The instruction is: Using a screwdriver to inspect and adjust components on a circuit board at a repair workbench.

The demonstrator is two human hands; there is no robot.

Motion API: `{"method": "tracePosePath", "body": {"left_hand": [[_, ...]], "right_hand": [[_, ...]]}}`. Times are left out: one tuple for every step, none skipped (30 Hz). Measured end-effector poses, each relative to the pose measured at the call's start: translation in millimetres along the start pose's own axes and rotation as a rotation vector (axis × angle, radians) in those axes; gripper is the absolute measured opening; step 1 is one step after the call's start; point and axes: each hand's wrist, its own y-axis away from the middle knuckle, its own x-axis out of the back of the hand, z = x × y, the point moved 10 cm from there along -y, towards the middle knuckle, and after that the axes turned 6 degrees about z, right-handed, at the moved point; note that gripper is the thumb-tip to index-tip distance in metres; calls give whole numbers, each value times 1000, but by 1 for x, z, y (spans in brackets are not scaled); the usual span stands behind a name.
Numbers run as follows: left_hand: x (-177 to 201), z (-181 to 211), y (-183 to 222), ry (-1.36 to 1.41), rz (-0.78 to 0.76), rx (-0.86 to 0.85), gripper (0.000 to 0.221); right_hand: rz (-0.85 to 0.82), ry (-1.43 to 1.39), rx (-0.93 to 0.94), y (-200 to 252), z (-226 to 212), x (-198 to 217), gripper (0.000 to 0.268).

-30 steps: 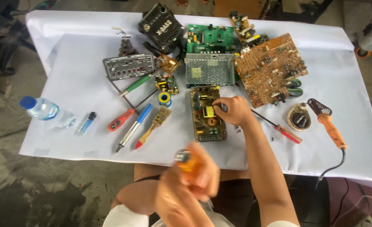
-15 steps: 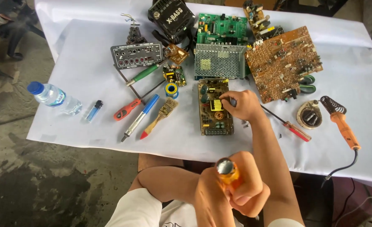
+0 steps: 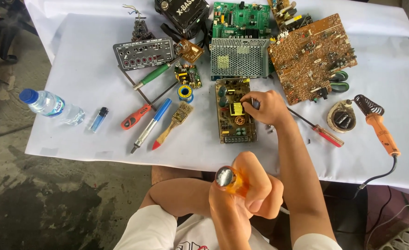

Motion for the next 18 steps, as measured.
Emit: {"method": "tracePosePath", "body": {"left_hand": [[0, 2, 0, -9, 8, -47, 27], [0, 5, 0, -18, 16, -94, 25], [1, 4, -1, -15, 20, -93, 25], [3, 9, -1, -25, 33, -165, 23], [4, 14, 0, -35, 43, -237, 21], [3, 15, -4, -33, 42, -236, 21], [4, 17, -7, -35, 52, -245, 23], [5, 18, -10, -37, 62, -254, 27], [25, 22, -28, -36, 61, -248, 27], [-5, 44, -21, -251, -443, -579, 21], [-20, 41, 10, -460, -960, -895, 39], [-19, 46, 12, -457, -964, -889, 39], [-15, 48, 0, -675, -779, -909, 47], [-8, 53, -11, -886, -584, -919, 63], [-6, 58, -15, -882, -590, -915, 63], [-2, 65, -21, -992, -507, -969, 61], [2, 73, -26, -1103, -421, -1020, 60], [7, 71, -31, -1103, -428, -1017, 60]], "right_hand": [[-9, -11, -6, 0, 0, -1, 24], [-18, -23, -11, -1, 0, -2, 24], [-22, -23, -11, -1, -1, -2, 24], [-13, -48, -30, -1, 0, -1, 22], [0, -70, -50, -1, 1, 1, 20], [-1, -68, -51, -1, 2, 2, 20], [0, -57, -67, -1, 3, 1, 20], [1, -46, -83, 0, 5, 0, 20], [0, -45, -89, -1, 9, -4, 20], [33, -26, -59, -1, 9, -5, 21], [69, -6, -29, -2, 10, -5, 22], [69, -4, -36, -2, 12, -8, 22], [116, 22, -20, -2, 12, -6, 23], [163, 48, -3, -2, 12, -4, 23], [165, 52, -10, -2, 11, -3, 23], [157, 50, -37, -2, 13, -3, 23], [151, 45, -65, -2, 14, -3, 23], [154, 46, -72, -2, 17, -3, 23]]}}
